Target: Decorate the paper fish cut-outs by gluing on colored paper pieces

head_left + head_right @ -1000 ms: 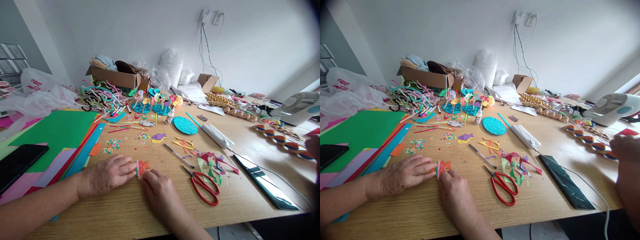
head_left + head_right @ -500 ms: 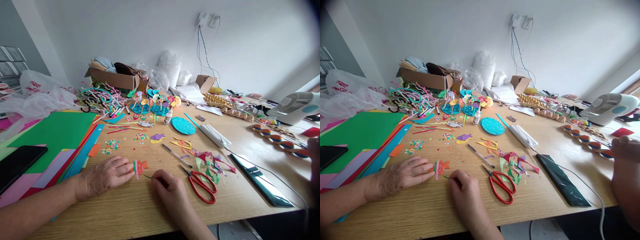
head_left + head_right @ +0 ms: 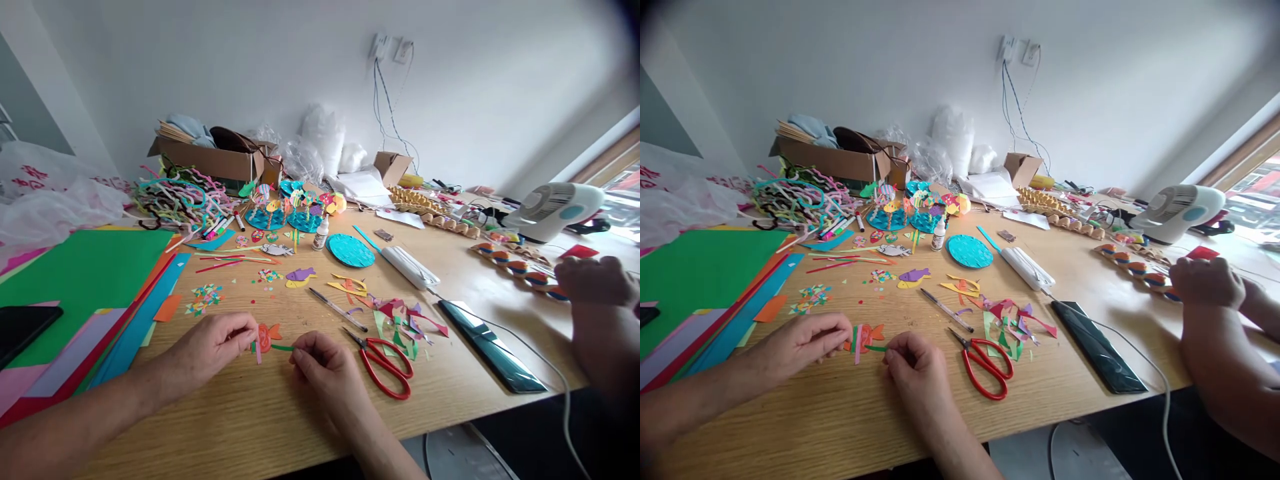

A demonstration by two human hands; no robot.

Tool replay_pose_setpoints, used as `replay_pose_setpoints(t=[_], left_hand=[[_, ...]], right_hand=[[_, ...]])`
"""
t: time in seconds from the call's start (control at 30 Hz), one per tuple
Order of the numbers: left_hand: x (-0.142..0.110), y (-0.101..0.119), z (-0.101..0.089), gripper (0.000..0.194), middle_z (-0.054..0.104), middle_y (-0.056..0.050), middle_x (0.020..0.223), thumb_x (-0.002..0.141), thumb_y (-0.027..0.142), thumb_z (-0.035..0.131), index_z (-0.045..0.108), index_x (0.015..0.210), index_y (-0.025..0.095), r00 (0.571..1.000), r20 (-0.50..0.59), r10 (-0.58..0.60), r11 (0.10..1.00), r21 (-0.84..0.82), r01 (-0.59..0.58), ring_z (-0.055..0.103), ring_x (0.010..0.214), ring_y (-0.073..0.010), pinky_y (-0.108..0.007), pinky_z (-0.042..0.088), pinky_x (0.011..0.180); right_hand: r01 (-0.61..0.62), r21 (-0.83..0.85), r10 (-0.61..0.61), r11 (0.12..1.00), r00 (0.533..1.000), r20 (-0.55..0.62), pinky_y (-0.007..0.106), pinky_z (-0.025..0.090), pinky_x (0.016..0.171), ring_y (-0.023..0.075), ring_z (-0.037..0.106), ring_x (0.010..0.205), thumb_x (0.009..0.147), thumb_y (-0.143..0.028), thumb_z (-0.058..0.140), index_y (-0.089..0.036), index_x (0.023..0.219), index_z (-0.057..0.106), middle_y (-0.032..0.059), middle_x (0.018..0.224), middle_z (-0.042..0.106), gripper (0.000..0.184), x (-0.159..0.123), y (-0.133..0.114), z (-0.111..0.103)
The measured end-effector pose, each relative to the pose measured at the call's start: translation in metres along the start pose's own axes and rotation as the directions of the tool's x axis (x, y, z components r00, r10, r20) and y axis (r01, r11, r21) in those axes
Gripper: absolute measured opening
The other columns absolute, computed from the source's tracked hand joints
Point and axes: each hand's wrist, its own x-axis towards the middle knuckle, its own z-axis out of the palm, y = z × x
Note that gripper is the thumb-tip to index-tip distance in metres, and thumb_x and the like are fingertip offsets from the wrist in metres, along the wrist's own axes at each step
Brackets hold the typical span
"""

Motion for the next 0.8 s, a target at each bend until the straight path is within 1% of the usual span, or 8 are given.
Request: replay_pose_setpoints(t=[0.07, 0.1, 0.17, 0.23, 0.3, 0.37, 0.5, 0.8], left_hand=[[0.005, 0.007, 0.0, 0.04, 0.053, 0.001, 0.061, 0.087, 0.046, 0.032, 0.056, 0.07, 0.018, 0.985, 0.107, -0.136, 0.98, -0.133, 0.149, 0.052, 0.056, -0.0127, -0.021, 0.04, 0.05], [0.007, 0.009, 0.0, 0.045, 0.051, 0.001, 0.06, 0.086, 0.052, 0.031, 0.055, 0.07, 0.018, 0.971, 0.158, -0.179, 0.96, -0.187, 0.207, 0.05, 0.055, -0.0126, -0.021, 0.039, 0.048], [0.01, 0.013, 0.002, 0.051, 0.048, 0.002, 0.059, 0.081, 0.061, 0.031, 0.054, 0.07, 0.017, 0.94, 0.254, -0.229, 0.906, -0.297, 0.301, 0.046, 0.052, -0.0119, -0.021, 0.036, 0.046], [0.011, 0.016, 0.003, 0.052, 0.045, 0.003, 0.058, 0.077, 0.065, 0.035, 0.052, 0.07, 0.016, 0.917, 0.306, -0.256, 0.844, -0.392, 0.366, 0.043, 0.051, -0.0108, -0.021, 0.032, 0.045], [0.011, 0.02, 0.004, 0.046, 0.045, 0.004, 0.057, 0.073, 0.061, 0.043, 0.051, 0.07, 0.016, 0.903, 0.318, -0.288, 0.796, -0.446, 0.41, 0.04, 0.05, -0.0098, -0.021, 0.029, 0.044], [0.012, 0.024, 0.003, 0.035, 0.045, 0.005, 0.056, 0.07, 0.051, 0.05, 0.05, 0.069, 0.016, 0.891, 0.319, -0.322, 0.773, -0.455, 0.442, 0.039, 0.049, -0.0091, -0.02, 0.027, 0.044], [0.015, 0.029, 0.0, 0.022, 0.046, 0.006, 0.055, 0.065, 0.039, 0.051, 0.05, 0.066, 0.017, 0.877, 0.316, -0.362, 0.766, -0.435, 0.473, 0.038, 0.048, -0.0083, -0.02, 0.026, 0.044], [0.021, 0.02, 0.001, 0.022, 0.057, 0.003, 0.059, 0.071, 0.039, 0.052, 0.052, 0.067, 0.017, 0.929, 0.245, -0.279, 0.848, -0.392, 0.358, 0.04, 0.049, -0.0091, -0.02, 0.027, 0.044]], right_hand=[[0.171, -0.178, -0.18, 0.969, 0.983, -0.035, 0.021, 0.038, 0.051, 0.0114, 0.052, 0.051, 0.075, -0.021, 0.05, -0.017, 0.071, 0.057, -0.0012, 0.056, 0.055, 0.009, -0.003, -0.003, 0.001], [0.269, -0.278, -0.29, 0.922, 0.957, -0.034, 0.021, 0.039, 0.053, 0.0117, 0.053, 0.055, 0.077, -0.018, 0.049, -0.017, 0.072, 0.058, -0.0001, 0.059, 0.057, 0.01, -0.005, -0.004, 0.001], [0.43, -0.433, -0.476, 0.792, 0.879, 0.002, 0.021, 0.039, 0.057, 0.0118, 0.055, 0.061, 0.081, -0.014, 0.047, -0.017, 0.075, 0.06, 0.0016, 0.067, 0.061, 0.014, -0.008, -0.006, 0.002], [0.511, -0.514, -0.573, 0.689, 0.819, 0.046, 0.02, 0.039, 0.058, 0.0116, 0.056, 0.063, 0.084, -0.011, 0.044, -0.017, 0.08, 0.06, 0.0025, 0.072, 0.062, 0.017, -0.01, -0.006, 0.004], [0.537, -0.565, -0.601, 0.627, 0.794, 0.087, 0.02, 0.04, 0.058, 0.0117, 0.056, 0.063, 0.086, -0.01, 0.042, -0.017, 0.083, 0.06, 0.0031, 0.073, 0.061, 0.019, -0.011, -0.005, 0.006], [0.542, -0.605, -0.605, 0.584, 0.787, 0.121, 0.019, 0.041, 0.058, 0.012, 0.057, 0.063, 0.087, -0.009, 0.042, -0.017, 0.083, 0.059, 0.0035, 0.075, 0.061, 0.019, -0.01, -0.003, 0.007], [0.562, -0.664, -0.623, 0.494, 0.761, 0.181, 0.019, 0.04, 0.056, 0.012, 0.056, 0.062, 0.088, -0.01, 0.041, -0.018, 0.084, 0.058, 0.0029, 0.076, 0.061, 0.019, -0.009, 0.001, 0.009], [0.559, -0.754, -0.612, 0.344, 0.743, 0.271, 0.021, 0.035, 0.052, 0.0116, 0.051, 0.058, 0.09, -0.013, 0.04, -0.019, 0.077, 0.056, 0.0007, 0.071, 0.058, 0.021, -0.004, -0.004, 0.007]])
